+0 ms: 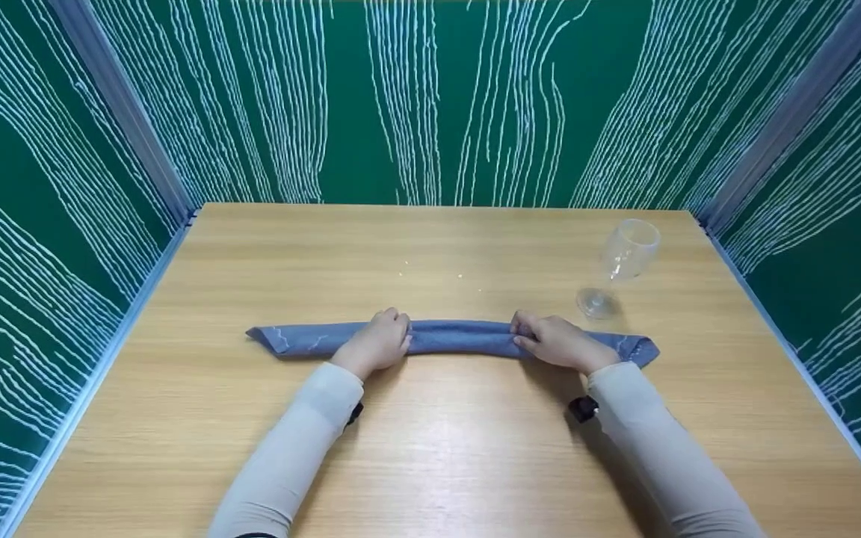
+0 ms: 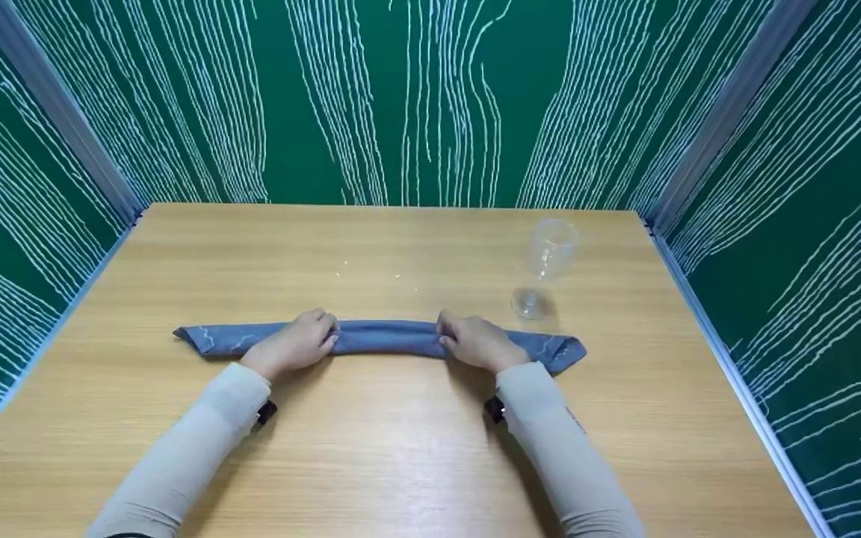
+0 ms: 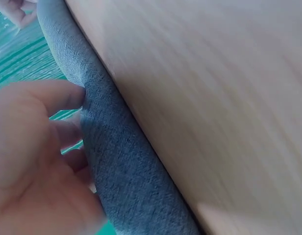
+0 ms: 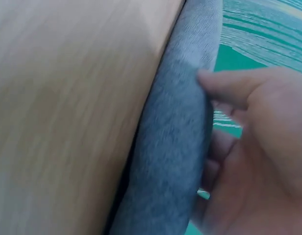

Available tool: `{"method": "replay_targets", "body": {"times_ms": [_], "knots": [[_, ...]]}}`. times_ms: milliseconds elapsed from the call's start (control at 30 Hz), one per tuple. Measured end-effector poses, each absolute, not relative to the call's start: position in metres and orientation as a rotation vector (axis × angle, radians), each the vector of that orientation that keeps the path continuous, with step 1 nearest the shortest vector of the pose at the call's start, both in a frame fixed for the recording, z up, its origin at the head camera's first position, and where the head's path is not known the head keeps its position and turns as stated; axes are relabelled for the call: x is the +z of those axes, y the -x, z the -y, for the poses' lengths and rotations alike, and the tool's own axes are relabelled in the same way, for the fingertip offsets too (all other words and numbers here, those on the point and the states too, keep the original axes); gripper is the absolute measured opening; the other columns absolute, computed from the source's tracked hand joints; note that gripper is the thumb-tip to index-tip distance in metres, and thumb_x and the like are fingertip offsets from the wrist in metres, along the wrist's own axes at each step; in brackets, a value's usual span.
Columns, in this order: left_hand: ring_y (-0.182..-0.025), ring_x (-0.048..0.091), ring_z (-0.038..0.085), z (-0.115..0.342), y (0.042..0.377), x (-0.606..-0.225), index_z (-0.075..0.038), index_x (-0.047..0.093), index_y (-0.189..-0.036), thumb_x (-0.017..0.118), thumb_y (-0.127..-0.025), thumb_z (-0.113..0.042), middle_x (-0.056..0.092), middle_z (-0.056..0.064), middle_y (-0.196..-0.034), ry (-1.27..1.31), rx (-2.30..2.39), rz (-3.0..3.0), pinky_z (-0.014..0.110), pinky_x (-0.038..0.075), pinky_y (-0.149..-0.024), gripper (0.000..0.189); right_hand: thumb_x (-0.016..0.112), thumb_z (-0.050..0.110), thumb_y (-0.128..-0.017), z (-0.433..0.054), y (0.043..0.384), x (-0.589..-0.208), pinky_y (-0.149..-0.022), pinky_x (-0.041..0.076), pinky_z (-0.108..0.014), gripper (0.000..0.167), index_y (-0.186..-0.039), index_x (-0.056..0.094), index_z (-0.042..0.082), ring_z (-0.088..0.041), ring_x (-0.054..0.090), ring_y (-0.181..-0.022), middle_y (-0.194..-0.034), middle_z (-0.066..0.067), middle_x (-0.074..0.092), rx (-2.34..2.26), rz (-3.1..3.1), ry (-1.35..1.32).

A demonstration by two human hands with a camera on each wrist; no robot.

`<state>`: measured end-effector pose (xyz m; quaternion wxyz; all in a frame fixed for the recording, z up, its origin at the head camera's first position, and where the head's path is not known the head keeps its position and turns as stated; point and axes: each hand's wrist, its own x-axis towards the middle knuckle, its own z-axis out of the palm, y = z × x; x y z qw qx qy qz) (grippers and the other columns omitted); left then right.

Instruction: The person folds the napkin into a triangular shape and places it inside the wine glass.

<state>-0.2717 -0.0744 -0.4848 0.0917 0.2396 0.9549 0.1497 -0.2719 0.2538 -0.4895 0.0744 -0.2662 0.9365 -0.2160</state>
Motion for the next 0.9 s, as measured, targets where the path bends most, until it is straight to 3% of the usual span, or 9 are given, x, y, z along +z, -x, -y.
{"method": "replay_targets", "body": {"times_ms": [200, 400, 633, 767, 900], "knots": [[-0.105, 0.053, 0.032, 0.072, 0.274, -0.488, -0.003, 0.057, -0.109, 0.05, -0.104, -0.019, 0.054, 0.014, -0.108, -0.671, 0.407, -2.877, 0.046, 0.049, -0.091, 0.017, 0.066, 0.01, -0.096, -0.244, 0.271, -0.492, -0.076, 0.053, -0.05, 0.004, -0.097, 0.063, 0.007, -0.032, 0.063, -0.085, -0.09, -0.009, 0.062, -0.537, -2.939, 0.839], [-0.108, 0.053, 0.034, 0.071, 0.275, -0.486, -0.004, 0.057, -0.111, 0.051, -0.104, -0.019, 0.055, 0.016, -0.113, -0.661, 0.357, -2.904, 0.047, 0.049, -0.092, 0.018, 0.069, 0.008, -0.093, -0.24, 0.271, -0.495, -0.078, 0.055, -0.048, 0.005, -0.094, 0.067, 0.003, -0.035, 0.066, -0.085, -0.089, -0.012, 0.064, -0.497, -3.021, 0.817], [-0.103, 0.058, 0.03, 0.068, 0.274, -0.486, -0.01, 0.059, -0.109, 0.058, -0.102, -0.02, 0.059, 0.011, -0.11, -0.702, 0.249, -2.988, 0.047, 0.052, -0.084, 0.013, 0.071, 0.01, -0.093, -0.24, 0.273, -0.495, -0.076, 0.054, -0.049, 0.011, -0.093, 0.062, 0.003, -0.032, 0.065, -0.084, -0.089, -0.012, 0.063, -0.517, -3.017, 0.7], [-0.096, 0.06, 0.026, 0.064, 0.273, -0.483, -0.013, 0.063, -0.099, 0.06, -0.101, -0.017, 0.062, 0.006, -0.104, -0.741, 0.144, -3.071, 0.042, 0.051, -0.078, 0.005, 0.07, 0.011, -0.092, -0.24, 0.272, -0.495, -0.072, 0.053, -0.048, 0.014, -0.09, 0.058, 0.004, -0.03, 0.062, -0.079, -0.085, -0.01, 0.061, -0.504, -3.039, 0.701], [-0.087, 0.063, 0.023, 0.061, 0.272, -0.481, -0.013, 0.07, -0.09, 0.064, -0.098, -0.012, 0.067, 0.003, -0.095, -0.815, 0.08, -3.145, 0.038, 0.051, -0.073, 0.01, 0.071, 0.011, -0.091, -0.241, 0.271, -0.495, -0.07, 0.052, -0.048, 0.016, -0.088, 0.057, 0.004, -0.03, 0.061, -0.076, -0.082, -0.009, 0.06, -0.501, -3.055, 0.704]]}}
